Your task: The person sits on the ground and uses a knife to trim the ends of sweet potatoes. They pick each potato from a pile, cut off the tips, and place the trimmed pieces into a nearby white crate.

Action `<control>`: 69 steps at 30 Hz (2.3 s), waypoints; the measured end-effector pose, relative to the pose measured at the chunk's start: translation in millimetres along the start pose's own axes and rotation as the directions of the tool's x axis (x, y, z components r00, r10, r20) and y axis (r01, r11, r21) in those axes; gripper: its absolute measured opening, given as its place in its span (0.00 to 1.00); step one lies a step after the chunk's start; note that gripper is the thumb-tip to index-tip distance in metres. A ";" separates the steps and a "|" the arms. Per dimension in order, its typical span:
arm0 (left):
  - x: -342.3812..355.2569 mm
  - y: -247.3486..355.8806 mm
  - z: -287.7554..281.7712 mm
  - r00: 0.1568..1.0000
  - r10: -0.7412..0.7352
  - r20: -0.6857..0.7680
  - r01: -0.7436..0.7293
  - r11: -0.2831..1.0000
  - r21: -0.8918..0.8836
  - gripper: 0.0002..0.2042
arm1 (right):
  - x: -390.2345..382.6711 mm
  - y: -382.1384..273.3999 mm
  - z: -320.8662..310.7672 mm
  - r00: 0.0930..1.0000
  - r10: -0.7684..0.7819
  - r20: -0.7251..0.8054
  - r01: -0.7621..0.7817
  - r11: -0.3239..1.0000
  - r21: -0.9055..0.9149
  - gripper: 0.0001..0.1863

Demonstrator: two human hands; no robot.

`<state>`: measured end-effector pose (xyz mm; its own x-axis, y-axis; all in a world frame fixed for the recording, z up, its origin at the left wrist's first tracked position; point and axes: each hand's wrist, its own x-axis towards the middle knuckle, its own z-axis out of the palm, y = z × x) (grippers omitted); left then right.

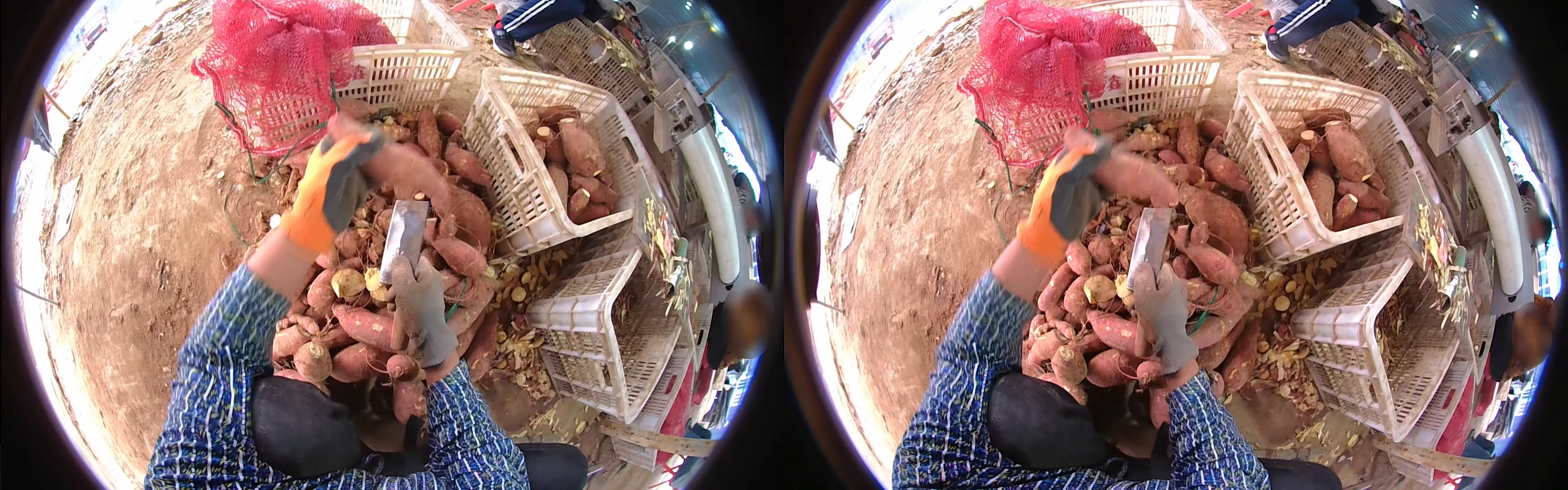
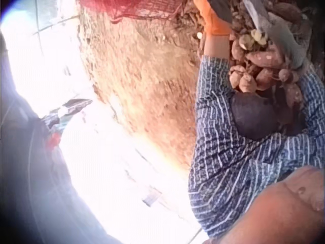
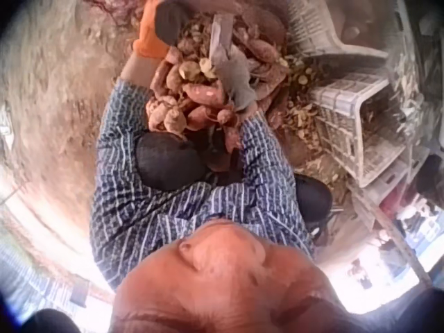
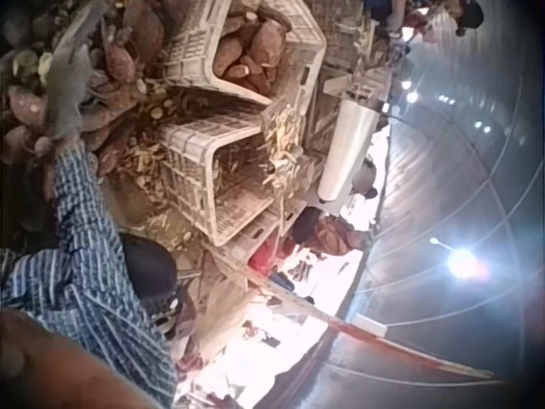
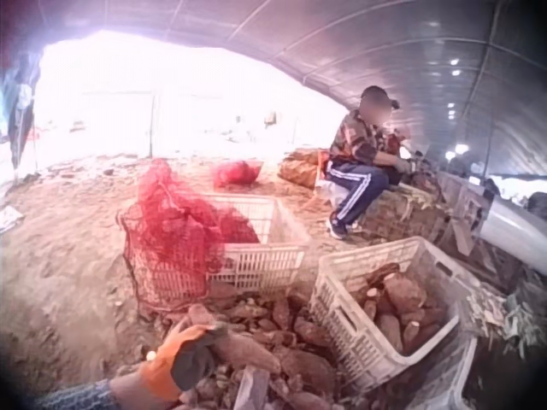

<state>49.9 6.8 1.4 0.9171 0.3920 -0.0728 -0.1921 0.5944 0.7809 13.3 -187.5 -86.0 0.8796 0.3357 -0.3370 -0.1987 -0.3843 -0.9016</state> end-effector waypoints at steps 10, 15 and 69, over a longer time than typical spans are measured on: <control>42.9 -32.7 129.9 0.749 -0.041 0.661 -0.464 0.680 0.567 0.24 | -22.7 -59.3 -102.8 0.746 -0.093 -0.659 0.420 0.833 0.359 0.17; -8.9 -131.0 54.4 0.429 -0.598 0.678 -0.887 -0.134 0.442 0.32 | -38.5 -68.2 -126.6 0.725 -0.001 -0.689 0.360 0.853 0.377 0.17; 56.7 -34.9 121.7 0.897 0.124 0.423 -0.085 0.990 -0.108 0.19 | -39.3 -98.8 -112.4 0.754 -0.088 -0.651 0.404 0.843 0.354 0.17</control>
<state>151.2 -77.1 45.6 0.9472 0.1280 0.2939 -0.3063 0.6312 0.7126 47.0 -259.4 46.8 0.9621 -0.2728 0.0024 0.0353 0.1158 -0.9926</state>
